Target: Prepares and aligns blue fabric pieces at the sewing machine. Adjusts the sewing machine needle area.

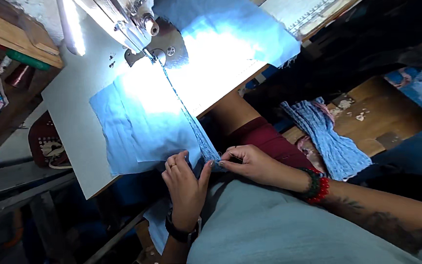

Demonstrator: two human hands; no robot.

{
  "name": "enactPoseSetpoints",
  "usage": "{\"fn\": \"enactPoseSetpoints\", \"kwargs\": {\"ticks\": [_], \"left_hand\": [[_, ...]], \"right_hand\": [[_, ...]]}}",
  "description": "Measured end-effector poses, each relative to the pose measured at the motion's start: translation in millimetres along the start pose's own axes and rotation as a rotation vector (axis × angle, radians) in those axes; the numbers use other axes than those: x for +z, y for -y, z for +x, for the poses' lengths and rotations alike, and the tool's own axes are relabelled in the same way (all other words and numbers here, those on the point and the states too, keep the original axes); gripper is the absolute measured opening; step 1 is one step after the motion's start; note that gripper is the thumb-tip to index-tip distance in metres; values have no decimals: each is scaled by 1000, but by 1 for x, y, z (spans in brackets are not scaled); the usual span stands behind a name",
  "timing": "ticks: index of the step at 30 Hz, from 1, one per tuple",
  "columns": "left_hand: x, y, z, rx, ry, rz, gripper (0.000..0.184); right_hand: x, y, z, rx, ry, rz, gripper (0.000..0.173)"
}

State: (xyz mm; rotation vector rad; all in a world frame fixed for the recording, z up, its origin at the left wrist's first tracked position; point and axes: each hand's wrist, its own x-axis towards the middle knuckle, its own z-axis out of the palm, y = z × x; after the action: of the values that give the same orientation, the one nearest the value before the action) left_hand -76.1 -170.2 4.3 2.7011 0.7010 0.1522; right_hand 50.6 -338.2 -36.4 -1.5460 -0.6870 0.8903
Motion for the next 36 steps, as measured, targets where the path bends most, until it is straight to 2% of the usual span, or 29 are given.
{"fn": "enactPoseSetpoints", "kwargs": {"ticks": [3, 4, 7, 8, 12, 16, 20, 23, 26, 36], "left_hand": [[18, 6, -11, -2, -102, -83, 38], [22, 7, -13, 7, -140, -69, 35], [27, 16, -18, 119, -188, 13, 55], [27, 22, -19, 162, -206, 28, 57], [28, 50, -10, 407, -399, -23, 21], [18, 57, -6, 558, -441, -104, 16], [22, 29, -10, 583, -516, -216, 12], [29, 13, -16, 564, -468, -245, 17], [35, 6, -19, 528, -411, -210, 19], [35, 0, -25, 503, -407, -100, 19]], "right_hand": [[1, 0, 1, 7, 4, -9, 22], [1, 0, 1, 11, 6, -15, 22], [2, -1, 1, 16, 4, -21, 22], [2, -1, 1, 13, 2, -22, 22], [3, -2, 0, -13, -11, -34, 21], [4, -3, 0, -19, -19, -45, 21], [5, -1, -1, -30, -19, -27, 20], [5, -2, -3, -54, -22, -14, 17], [5, -1, -4, -49, -19, -13, 15], [2, 0, -7, -106, 6, -20, 17]]}}
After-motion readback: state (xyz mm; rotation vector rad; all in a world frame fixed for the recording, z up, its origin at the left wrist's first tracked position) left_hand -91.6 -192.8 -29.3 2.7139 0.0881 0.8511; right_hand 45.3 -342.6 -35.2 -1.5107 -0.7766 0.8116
